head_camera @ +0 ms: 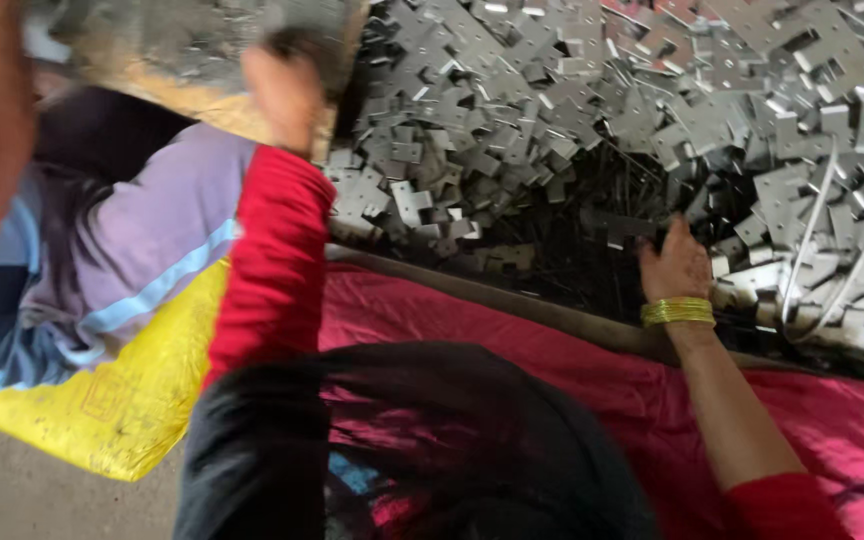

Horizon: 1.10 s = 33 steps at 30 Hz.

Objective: The person sits on the floor and sorts small metal brackets from a large bin, picking them up by hand and placing them into a separate container. The task is repetitive and involves handling many identical parts.

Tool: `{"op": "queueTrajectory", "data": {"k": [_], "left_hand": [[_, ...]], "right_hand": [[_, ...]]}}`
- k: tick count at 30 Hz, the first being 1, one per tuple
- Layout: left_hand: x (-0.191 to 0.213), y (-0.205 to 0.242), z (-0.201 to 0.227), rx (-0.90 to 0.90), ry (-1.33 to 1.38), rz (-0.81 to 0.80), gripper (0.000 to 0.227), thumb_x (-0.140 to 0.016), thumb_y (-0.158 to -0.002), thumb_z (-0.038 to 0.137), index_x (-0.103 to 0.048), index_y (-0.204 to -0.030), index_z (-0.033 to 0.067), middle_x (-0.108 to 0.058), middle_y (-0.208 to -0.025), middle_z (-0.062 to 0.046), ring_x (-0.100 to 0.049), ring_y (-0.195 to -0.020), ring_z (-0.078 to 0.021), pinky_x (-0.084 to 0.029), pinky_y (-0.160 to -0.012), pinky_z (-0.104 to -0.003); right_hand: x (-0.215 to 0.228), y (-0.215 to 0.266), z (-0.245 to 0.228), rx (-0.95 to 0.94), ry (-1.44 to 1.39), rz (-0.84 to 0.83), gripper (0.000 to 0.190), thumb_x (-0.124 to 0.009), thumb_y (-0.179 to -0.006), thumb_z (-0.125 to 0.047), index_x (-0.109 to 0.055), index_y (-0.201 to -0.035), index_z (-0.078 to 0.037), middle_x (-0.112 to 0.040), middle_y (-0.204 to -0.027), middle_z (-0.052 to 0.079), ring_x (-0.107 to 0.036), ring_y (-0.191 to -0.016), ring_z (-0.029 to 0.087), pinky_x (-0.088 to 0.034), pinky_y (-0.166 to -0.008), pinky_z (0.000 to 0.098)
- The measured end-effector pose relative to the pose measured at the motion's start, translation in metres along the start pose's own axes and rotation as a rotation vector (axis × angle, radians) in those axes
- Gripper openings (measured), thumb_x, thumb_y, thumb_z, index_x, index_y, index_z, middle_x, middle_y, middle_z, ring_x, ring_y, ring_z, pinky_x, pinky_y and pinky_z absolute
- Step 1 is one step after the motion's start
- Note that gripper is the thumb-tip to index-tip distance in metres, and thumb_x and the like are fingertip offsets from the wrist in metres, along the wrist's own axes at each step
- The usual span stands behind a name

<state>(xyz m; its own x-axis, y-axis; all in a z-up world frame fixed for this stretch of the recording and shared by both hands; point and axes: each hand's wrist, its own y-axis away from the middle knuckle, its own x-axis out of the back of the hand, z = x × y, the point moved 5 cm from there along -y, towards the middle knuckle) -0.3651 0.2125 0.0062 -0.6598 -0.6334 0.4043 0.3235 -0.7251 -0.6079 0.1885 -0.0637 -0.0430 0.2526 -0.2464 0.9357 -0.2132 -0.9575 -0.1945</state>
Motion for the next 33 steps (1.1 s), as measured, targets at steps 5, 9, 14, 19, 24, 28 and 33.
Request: {"op": "queueTrajectory", "data": {"k": [5, 9, 14, 19, 24, 28, 33], "left_hand": [[-0.005, -0.079, -0.094, 0.423, -0.487, -0.305, 0.05, -0.067, -0.095, 0.035, -0.053, -0.134, 0.0073, -0.06, -0.141, -0.014, -0.054, -0.13, -0.0362, -0.044, -0.106, -0.05], [0.009, -0.055, -0.029, 0.297, -0.739, -0.122, 0.08, -0.071, -0.102, 0.047, -0.031, -0.155, 0.0021, -0.029, -0.163, -0.024, -0.022, -0.152, -0.0474, -0.021, -0.122, -0.062], [-0.021, 0.106, 0.141, -0.253, -0.452, -0.356, 0.07, -0.075, -0.086, 0.017, -0.046, -0.149, 0.0066, -0.042, -0.15, -0.031, -0.029, -0.145, -0.0534, -0.021, -0.121, -0.066], [-0.031, 0.212, 0.232, -0.541, -0.147, -0.66, 0.013, -0.068, -0.083, 0.014, -0.074, -0.094, 0.0163, -0.069, -0.099, -0.008, -0.061, -0.098, -0.0328, -0.046, -0.082, -0.048], [-0.106, 0.316, 0.245, -0.693, -0.182, -1.143, 0.01, -0.061, -0.081, 0.015, -0.071, -0.078, 0.0134, -0.071, -0.087, -0.011, -0.068, -0.089, -0.0284, -0.055, -0.076, -0.04], [-0.154, 0.362, 0.244, -0.795, -0.241, -1.193, 0.006, -0.062, -0.081, 0.012, -0.068, -0.08, 0.0114, -0.074, -0.092, -0.011, -0.069, -0.095, -0.0304, -0.056, -0.073, -0.043], [-0.142, 0.332, 0.262, -0.371, 0.003, -1.003, 0.013, -0.065, -0.079, 0.012, -0.068, -0.09, 0.0067, -0.074, -0.091, -0.017, -0.071, -0.095, -0.034, -0.056, -0.081, -0.047]], "right_hand": [[-0.008, 0.011, 0.003, 0.172, 0.165, -0.32, 0.042, -0.082, -0.075, -0.028, -0.066, -0.106, -0.006, -0.068, -0.108, 0.019, -0.066, -0.108, 0.039, -0.054, -0.093, 0.049], [-0.012, -0.001, -0.026, 0.155, 0.328, -0.45, 0.044, -0.085, -0.07, -0.043, -0.07, -0.093, -0.008, -0.067, -0.11, 0.016, -0.064, -0.109, 0.035, -0.053, -0.093, 0.0473], [-0.023, -0.008, -0.044, 0.217, 0.325, -0.457, 0.051, -0.084, -0.075, -0.049, -0.07, -0.1, -0.007, -0.068, -0.107, 0.02, -0.064, -0.105, 0.037, -0.053, -0.09, 0.0489], [-0.052, -0.002, -0.042, 0.15, 0.094, -0.458, 0.039, -0.074, -0.086, -0.024, -0.063, -0.116, -0.002, -0.071, -0.104, 0.025, -0.069, -0.102, 0.043, -0.056, -0.089, 0.0505], [-0.049, -0.018, 0.024, -0.394, -0.736, -0.189, 0.052, -0.063, -0.085, -0.015, -0.055, -0.135, -0.004, -0.07, -0.111, 0.018, -0.071, -0.099, 0.035, -0.059, -0.079, 0.0458], [-0.052, 0.006, 0.059, -0.661, -1.668, -0.18, 0.05, -0.064, -0.095, -0.027, -0.056, -0.129, 0.008, -0.072, -0.105, 0.021, -0.071, -0.097, 0.037, -0.063, -0.085, 0.0484], [-0.069, 0.02, 0.064, -0.599, -0.495, -0.23, 0.067, -0.068, -0.098, -0.056, -0.068, -0.118, 0.008, -0.069, -0.11, 0.022, -0.066, -0.107, 0.034, -0.048, -0.093, 0.0443]]}}
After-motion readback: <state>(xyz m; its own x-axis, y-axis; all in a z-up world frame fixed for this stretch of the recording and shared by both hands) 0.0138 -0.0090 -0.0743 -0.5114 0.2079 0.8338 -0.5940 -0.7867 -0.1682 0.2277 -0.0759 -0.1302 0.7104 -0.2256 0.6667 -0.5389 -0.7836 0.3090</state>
